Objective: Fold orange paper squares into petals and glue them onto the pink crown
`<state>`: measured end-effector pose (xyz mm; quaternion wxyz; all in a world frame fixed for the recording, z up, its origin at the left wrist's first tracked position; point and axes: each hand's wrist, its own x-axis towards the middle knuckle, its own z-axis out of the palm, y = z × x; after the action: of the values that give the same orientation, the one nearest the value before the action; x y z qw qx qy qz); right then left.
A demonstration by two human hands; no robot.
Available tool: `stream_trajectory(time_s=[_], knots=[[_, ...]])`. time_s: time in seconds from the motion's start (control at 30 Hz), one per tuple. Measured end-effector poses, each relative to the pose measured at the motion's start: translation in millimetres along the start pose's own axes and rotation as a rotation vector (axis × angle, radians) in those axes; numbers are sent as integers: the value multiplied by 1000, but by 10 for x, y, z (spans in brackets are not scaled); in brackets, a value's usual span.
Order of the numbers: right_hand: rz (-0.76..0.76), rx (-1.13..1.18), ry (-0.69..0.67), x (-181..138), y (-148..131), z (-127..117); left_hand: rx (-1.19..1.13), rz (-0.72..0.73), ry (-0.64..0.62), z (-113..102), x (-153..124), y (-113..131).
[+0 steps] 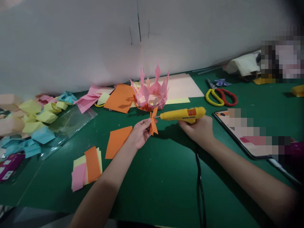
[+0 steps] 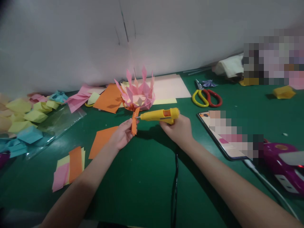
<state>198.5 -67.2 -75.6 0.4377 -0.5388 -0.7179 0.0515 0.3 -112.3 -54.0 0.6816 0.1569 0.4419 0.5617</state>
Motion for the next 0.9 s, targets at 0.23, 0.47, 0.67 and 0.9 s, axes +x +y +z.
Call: stream_trajectory(time_s=[0.23, 0.47, 0.67, 0.9], knots=[[33, 18, -26, 18, -19, -24, -1, -12, 0, 26, -17, 19], [-8, 29, -18, 5, -7, -7, -4, -5, -3, 23, -13, 12], [-5, 14, 2, 3, -3, -5, -4, -6, -15, 7, -7, 11], [13, 18, -11, 8, 6, -6, -7, -2, -21, 3, -9, 6]])
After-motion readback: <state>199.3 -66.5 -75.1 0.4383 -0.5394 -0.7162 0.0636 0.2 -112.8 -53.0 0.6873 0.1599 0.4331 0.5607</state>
